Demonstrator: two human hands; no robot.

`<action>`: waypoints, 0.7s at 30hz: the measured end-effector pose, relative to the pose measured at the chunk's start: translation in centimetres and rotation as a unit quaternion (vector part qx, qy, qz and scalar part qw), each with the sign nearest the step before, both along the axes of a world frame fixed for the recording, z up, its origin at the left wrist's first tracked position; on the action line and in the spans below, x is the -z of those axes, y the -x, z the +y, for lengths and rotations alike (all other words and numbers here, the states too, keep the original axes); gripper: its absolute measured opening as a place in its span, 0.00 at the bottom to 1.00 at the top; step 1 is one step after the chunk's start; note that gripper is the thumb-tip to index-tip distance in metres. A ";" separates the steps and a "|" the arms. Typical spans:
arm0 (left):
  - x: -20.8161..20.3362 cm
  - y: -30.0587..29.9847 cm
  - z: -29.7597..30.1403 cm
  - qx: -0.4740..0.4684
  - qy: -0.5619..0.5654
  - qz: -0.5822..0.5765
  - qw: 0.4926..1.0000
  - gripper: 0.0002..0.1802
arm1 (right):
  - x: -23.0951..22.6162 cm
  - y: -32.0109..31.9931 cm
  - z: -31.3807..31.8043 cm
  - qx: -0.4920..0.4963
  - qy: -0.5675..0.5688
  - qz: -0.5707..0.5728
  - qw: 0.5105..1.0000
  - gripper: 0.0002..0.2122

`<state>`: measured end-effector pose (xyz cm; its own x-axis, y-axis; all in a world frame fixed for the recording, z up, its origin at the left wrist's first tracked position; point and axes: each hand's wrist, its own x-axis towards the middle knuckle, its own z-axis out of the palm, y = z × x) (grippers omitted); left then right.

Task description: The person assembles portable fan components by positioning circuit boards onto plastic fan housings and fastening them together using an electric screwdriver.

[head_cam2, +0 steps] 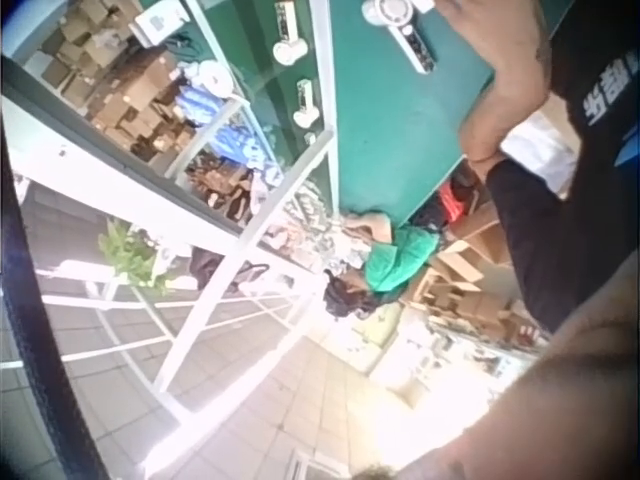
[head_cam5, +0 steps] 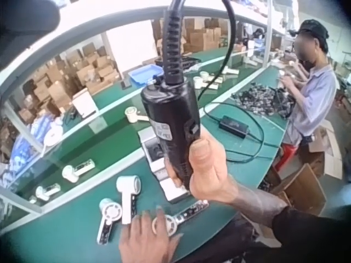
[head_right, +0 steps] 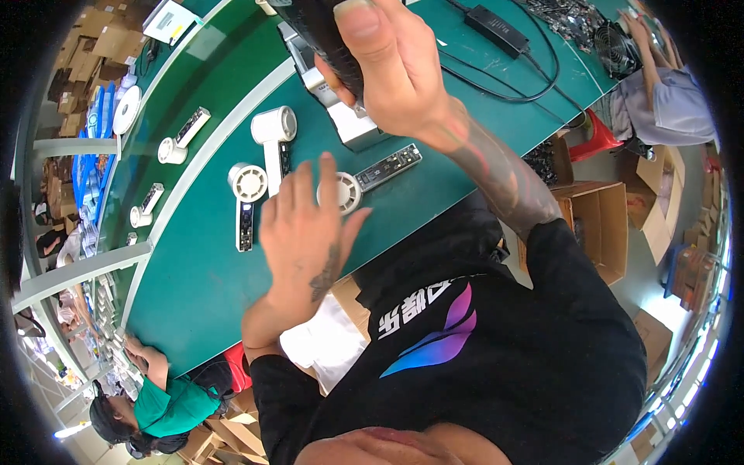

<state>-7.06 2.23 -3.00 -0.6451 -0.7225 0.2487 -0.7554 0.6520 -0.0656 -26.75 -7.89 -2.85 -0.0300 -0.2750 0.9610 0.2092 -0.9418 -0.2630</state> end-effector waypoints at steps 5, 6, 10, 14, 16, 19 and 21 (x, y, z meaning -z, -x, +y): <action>0.3 -2.9 -2.1 -0.002 -0.160 -0.054 0.986 0.30 | -0.6 -2.0 5.3 0.073 -0.396 0.014 0.915 0.47; 0.5 -3.0 -2.2 0.028 -0.177 -0.023 0.984 0.28 | -0.5 -2.3 5.4 0.048 -0.400 -0.002 0.915 0.47; 0.4 -3.0 -2.3 0.055 -0.157 -0.015 0.986 0.25 | -0.5 -4.3 5.3 0.029 -0.399 -0.009 0.916 0.47; 0.3 -2.9 -2.4 0.057 -0.161 -0.017 0.985 0.25 | -0.1 -4.7 5.2 0.026 -0.391 0.017 0.920 0.46; 0.0 -2.7 -2.4 0.044 -0.176 -0.029 0.983 0.26 | 1.5 -4.5 4.8 -0.019 -0.372 -0.013 0.928 0.38; 0.2 -2.8 -2.3 0.049 -0.171 -0.029 0.984 0.27 | 2.3 -4.5 4.5 -0.079 -0.346 -0.046 0.934 0.31; 0.0 -2.9 -2.6 0.044 -0.190 -0.039 0.980 0.28 | 2.2 -4.7 4.6 -0.093 -0.343 -0.047 0.933 0.31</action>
<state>-4.13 -0.34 -3.00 -0.7160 -0.6935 -0.0799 -0.6970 0.7035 0.1392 -22.06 -3.27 -5.00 0.0030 -0.8341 0.5515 0.4048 -0.5033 -0.7634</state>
